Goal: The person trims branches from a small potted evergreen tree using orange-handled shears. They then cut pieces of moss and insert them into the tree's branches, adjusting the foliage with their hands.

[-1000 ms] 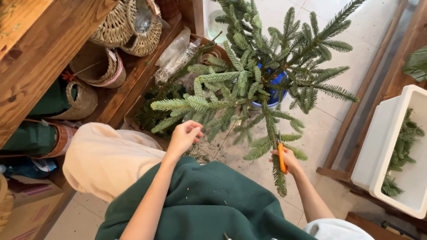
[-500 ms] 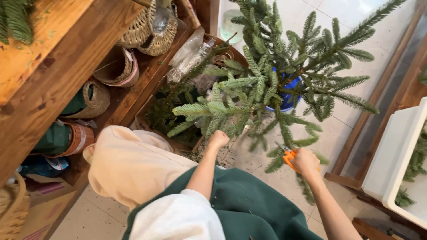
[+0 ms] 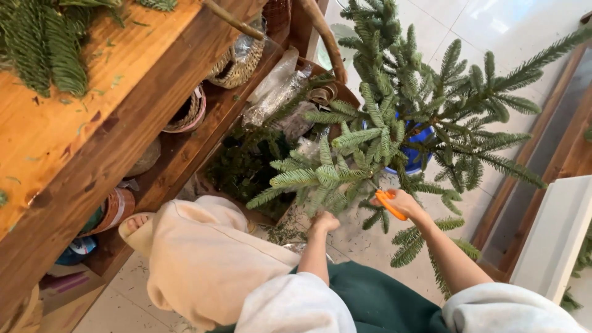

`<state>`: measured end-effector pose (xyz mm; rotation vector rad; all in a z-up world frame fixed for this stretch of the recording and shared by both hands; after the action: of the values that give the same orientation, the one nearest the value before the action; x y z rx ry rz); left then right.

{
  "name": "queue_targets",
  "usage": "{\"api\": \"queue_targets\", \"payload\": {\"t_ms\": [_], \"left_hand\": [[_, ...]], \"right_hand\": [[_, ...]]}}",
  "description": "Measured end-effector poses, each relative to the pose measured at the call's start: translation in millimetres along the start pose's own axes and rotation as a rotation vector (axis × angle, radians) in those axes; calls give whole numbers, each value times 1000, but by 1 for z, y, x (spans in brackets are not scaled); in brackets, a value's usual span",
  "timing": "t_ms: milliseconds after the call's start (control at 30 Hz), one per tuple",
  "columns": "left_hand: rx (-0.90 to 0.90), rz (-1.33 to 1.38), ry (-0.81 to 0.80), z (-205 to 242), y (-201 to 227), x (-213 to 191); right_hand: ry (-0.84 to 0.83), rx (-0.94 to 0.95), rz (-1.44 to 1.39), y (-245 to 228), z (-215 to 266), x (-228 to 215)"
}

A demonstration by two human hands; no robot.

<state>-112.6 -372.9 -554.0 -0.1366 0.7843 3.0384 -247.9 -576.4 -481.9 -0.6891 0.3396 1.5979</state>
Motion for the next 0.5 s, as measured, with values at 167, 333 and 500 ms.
{"api": "queue_targets", "payload": {"t_ms": [167,333,500], "left_hand": [[48,78,4,-77,-29,31],[62,125,-5,-90,-27,42],[130,247,34,-37,5,8]], "right_hand": [[2,35,76,-21,3,-5],[70,29,193,-27,-6,-5],[155,16,352,17,-61,14]]}}
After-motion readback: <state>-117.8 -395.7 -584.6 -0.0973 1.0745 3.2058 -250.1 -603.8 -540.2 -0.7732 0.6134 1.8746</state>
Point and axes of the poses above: each hand's wrist, its own z-axis away from the middle knuckle, its own x-axis out of the palm, y = z × x, the point moved 10 cm from there along -z, towards the middle knuckle, and after that the axes turned 7 degrees about z, right-handed, at the moved point
